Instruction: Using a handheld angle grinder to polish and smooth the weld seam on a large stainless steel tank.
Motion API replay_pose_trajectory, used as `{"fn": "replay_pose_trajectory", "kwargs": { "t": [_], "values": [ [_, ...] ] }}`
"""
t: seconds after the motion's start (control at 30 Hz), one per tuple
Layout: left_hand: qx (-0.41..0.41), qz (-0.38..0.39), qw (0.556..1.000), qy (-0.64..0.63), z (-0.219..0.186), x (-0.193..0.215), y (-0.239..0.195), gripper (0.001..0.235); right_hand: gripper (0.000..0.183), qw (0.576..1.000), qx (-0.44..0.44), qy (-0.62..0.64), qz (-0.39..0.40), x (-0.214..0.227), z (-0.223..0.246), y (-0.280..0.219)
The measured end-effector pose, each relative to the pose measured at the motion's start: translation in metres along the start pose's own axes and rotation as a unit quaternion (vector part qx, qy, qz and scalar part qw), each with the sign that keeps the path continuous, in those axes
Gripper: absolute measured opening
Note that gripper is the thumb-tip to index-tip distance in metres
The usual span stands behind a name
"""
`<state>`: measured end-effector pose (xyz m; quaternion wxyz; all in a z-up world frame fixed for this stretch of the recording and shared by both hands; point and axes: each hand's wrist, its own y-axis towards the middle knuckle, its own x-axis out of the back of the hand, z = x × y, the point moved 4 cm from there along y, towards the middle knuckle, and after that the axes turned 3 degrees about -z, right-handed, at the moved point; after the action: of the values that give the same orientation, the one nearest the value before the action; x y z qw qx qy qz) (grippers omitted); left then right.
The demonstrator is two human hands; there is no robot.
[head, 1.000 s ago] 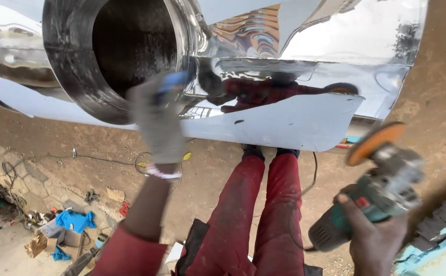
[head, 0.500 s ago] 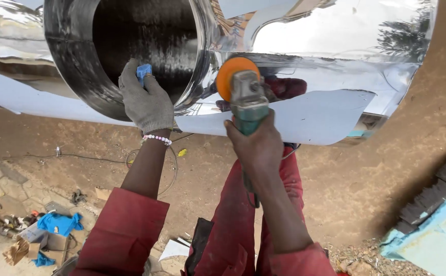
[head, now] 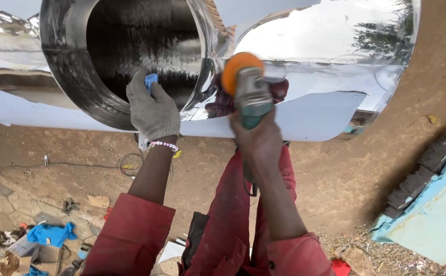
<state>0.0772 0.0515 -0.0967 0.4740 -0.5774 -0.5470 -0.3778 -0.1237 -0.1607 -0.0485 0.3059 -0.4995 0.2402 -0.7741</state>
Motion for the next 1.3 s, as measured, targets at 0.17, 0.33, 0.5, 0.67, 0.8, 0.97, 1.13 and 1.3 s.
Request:
{"fn": "replay_pose_trajectory", "kwargs": {
  "t": [0.17,0.33,0.5,0.67,0.8,0.97,1.13,1.3],
  "values": [
    [-0.014,0.009,1.000,0.003,0.000,-0.002,-0.001,0.041,0.105,1.000,-0.013,-0.009,0.003,-0.014,-0.010,-0.003],
    [-0.018,0.007,1.000,0.014,0.003,-0.004,0.003,0.042,0.098,1.000,-0.006,-0.004,0.002,-0.001,-0.001,-0.003],
    [-0.015,0.016,1.000,0.013,0.003,-0.005,0.004,0.041,0.096,1.000,-0.021,0.013,-0.018,0.003,-0.024,0.005],
    [-0.028,0.002,0.999,0.025,0.012,-0.010,0.003,0.039,0.092,0.988,-0.023,0.086,-0.127,0.032,-0.044,0.029],
    [-0.022,-0.003,0.999,0.027,0.013,-0.014,0.006,0.045,0.094,0.999,-0.048,0.015,-0.002,0.012,-0.007,0.006],
    [-0.027,0.012,0.999,0.029,0.002,-0.002,0.005,0.044,0.095,0.996,-0.067,0.048,0.025,0.022,-0.010,0.007],
    [-0.011,0.017,0.999,0.029,-0.004,0.000,0.005,0.043,0.079,0.985,-0.056,0.100,-0.129,0.088,-0.090,0.069],
    [-0.025,0.023,0.999,0.025,-0.009,0.005,0.003,0.042,0.072,0.966,-0.010,0.138,-0.220,0.139,-0.133,0.097]
  ]
}}
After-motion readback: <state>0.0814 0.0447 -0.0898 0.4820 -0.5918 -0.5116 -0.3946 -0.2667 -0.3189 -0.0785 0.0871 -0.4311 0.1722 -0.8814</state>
